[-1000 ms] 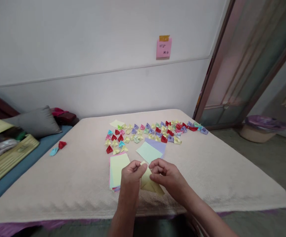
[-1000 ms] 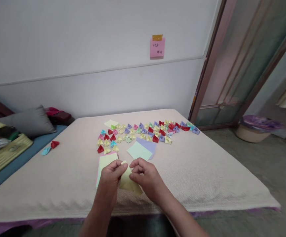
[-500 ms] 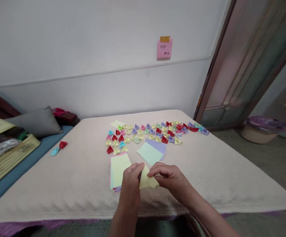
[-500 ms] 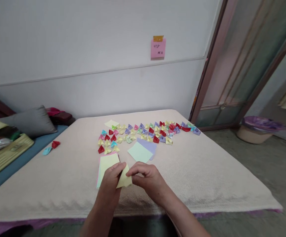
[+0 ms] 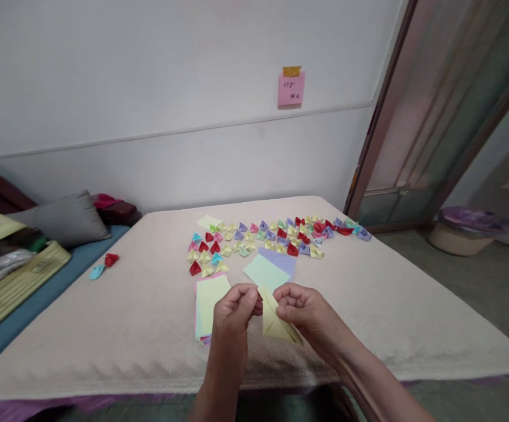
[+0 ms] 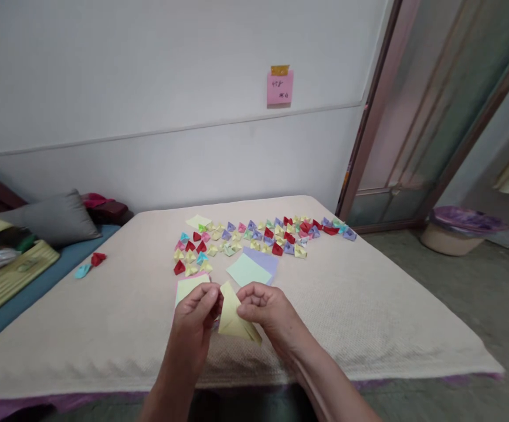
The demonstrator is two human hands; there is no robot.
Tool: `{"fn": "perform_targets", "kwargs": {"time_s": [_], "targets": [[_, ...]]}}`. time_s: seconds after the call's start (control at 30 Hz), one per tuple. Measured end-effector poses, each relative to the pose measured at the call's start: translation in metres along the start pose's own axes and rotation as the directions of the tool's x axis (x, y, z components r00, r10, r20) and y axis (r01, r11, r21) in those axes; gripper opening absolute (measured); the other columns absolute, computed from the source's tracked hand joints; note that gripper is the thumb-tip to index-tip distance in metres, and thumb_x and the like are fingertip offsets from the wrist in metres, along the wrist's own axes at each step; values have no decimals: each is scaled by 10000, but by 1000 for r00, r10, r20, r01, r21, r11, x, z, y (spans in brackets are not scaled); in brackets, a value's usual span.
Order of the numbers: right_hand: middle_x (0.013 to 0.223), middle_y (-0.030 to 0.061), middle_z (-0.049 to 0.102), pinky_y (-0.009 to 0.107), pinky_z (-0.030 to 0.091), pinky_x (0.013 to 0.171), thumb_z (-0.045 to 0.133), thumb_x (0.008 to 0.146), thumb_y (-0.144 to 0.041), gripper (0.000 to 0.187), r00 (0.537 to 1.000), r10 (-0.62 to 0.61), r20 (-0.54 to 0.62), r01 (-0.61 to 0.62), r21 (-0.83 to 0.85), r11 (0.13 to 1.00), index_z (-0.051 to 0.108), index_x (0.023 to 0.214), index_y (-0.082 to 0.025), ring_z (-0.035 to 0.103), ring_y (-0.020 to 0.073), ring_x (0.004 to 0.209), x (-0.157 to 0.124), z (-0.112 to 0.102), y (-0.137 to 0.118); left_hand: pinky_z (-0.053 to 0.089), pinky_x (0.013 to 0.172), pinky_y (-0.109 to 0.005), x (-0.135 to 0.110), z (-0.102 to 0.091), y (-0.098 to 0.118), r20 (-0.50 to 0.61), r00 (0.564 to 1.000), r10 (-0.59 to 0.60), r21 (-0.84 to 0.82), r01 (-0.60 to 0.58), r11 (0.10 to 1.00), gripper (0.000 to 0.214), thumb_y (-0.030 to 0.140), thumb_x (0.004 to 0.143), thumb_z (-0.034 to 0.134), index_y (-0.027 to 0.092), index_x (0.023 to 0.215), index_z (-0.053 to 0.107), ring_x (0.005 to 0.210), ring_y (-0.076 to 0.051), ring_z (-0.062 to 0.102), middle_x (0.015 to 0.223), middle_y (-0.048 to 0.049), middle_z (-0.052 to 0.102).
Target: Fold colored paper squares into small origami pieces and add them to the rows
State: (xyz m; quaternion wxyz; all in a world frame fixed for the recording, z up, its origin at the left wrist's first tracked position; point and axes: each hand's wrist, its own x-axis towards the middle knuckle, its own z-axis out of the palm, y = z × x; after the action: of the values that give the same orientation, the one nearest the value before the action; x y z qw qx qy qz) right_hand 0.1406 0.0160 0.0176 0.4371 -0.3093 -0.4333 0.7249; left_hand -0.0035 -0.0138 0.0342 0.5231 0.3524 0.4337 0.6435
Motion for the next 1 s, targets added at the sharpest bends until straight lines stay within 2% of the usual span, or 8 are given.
{"fn": "perform_targets", "kwargs": {"time_s": [0.23,0.43,0.53,0.83,1.0], "targets": [[631,-2,656,220,405,550,837,553,-247,295,999,38,35,-43,143,989,642,749,-144,569,106,537,-1,5,2,399,556,-211,0,1,-2,-47,998,-47,-23,46,999,159,275,669,706,158,762,652,547,-95,512,595,18,587],[597,-20,626,241,429,597,836,557,-238,293,997,43,58,-54,198,979,643,759,-150,592,124,569,0,12,7,383,549,-189,-2,2,-5,-97,991,87,104,-77,992,155,243,655,716,167,753,624,578,-86,511,653,26,594],[599,-15,629,239,429,600,834,561,-239,283,997,40,61,-52,203,978,644,750,-148,596,127,581,1,13,9,378,541,-187,-2,2,-5,-93,989,114,142,-100,985,147,236,658,706,166,757,623,570,-85,504,645,29,586],[605,-9,646,213,397,539,848,544,-214,292,997,56,45,-64,213,975,636,733,-147,564,104,526,2,11,9,382,523,-199,0,4,-5,-99,993,-58,-2,58,998,144,232,648,684,171,737,589,502,-79,493,579,44,566],[607,-6,650,202,381,541,843,561,-202,278,998,45,51,-55,201,978,637,737,-142,561,95,534,3,8,11,346,489,-189,0,3,-4,-98,988,-123,7,124,992,124,225,649,675,163,713,588,450,-61,437,514,60,518]]}}
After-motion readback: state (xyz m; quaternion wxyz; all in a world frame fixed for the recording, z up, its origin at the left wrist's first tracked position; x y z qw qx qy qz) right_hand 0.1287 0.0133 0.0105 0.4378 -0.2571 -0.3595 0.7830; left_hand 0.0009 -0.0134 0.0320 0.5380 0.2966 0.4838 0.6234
